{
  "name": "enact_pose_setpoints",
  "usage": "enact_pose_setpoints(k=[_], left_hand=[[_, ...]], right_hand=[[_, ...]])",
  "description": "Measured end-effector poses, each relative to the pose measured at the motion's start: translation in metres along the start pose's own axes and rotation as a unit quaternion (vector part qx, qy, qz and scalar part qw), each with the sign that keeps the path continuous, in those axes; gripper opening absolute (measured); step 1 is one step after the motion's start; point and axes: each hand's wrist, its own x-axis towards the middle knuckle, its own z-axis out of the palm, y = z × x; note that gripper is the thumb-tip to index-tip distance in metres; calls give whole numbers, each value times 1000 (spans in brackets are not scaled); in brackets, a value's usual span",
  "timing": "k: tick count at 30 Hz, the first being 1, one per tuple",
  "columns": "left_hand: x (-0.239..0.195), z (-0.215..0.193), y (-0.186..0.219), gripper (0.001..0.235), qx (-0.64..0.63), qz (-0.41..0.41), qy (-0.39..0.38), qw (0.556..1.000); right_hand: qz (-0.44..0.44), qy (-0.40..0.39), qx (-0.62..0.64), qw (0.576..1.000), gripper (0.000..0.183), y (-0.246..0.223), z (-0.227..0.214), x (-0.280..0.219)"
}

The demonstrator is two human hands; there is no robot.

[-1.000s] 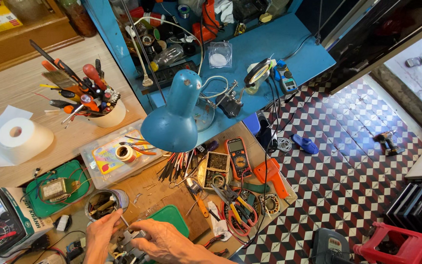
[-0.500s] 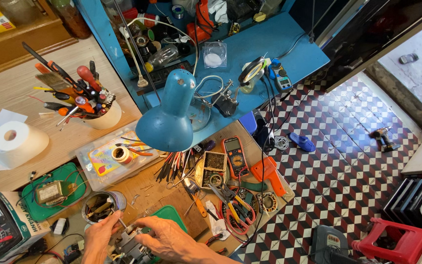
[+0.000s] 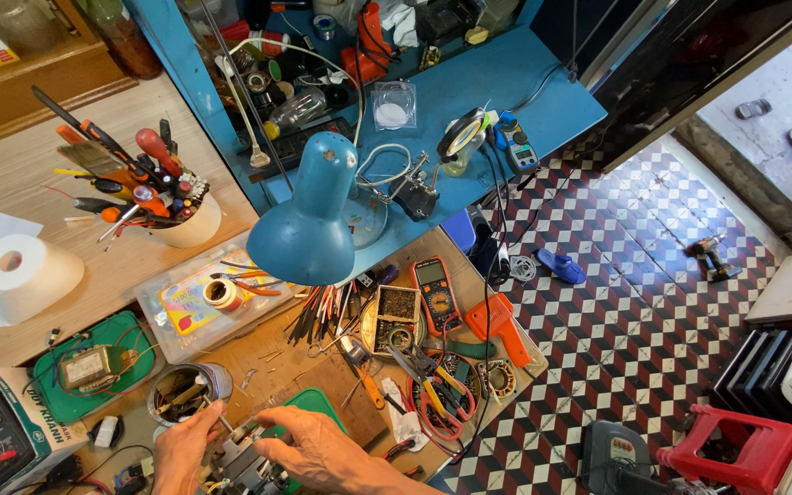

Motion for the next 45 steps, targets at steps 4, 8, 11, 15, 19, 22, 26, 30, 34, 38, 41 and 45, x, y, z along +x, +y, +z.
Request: enact_pose_setpoints(k=[4, 8, 11, 15, 19, 22, 26, 30, 34, 38, 41, 45], left_hand=[[2, 1, -1, 41, 42, -15, 38, 998], [5, 0, -6, 42, 47, -1, 45, 998], [10, 1, -11, 42, 23, 1, 43, 999], [15, 4, -14, 45, 23, -15, 62, 998], [9, 1, -15, 48, 43, 22, 63, 997], [5, -1, -14, 50, 32, 10, 57, 998], [8, 1, -15, 47, 10, 22, 40, 999], [21, 1, -16, 43, 8, 0, 30, 1000], [30, -4, -16, 41, 8, -13, 11, 1000], [28, -2, -11, 39, 32, -29, 19, 999], [21, 0, -9, 39, 39, -18, 27, 999], [22, 1, -7, 40, 44, -32, 36, 998]], right_hand=[[11, 0, 6, 1000, 50, 2, 0, -1], [13, 4, 10, 1000, 51, 5, -1, -1], [13, 3, 12, 1000, 51, 5, -2, -2], [10, 10, 7, 1000, 51, 4, -3, -3], [16, 8, 6, 1000, 51, 3, -5, -4], [21, 7, 3, 1000, 52, 3, -5, -6], [4, 17, -6, 1000, 52, 2, -5, -7], [41, 13, 8, 999, 53, 2, -7, -7], [43, 13, 8, 999, 53, 2, -6, -7], [42, 18, 2, 999, 51, 1, -6, -6], [45, 19, 4, 999, 50, 3, -7, -6], [44, 14, 14, 999, 50, 5, -9, -5]])
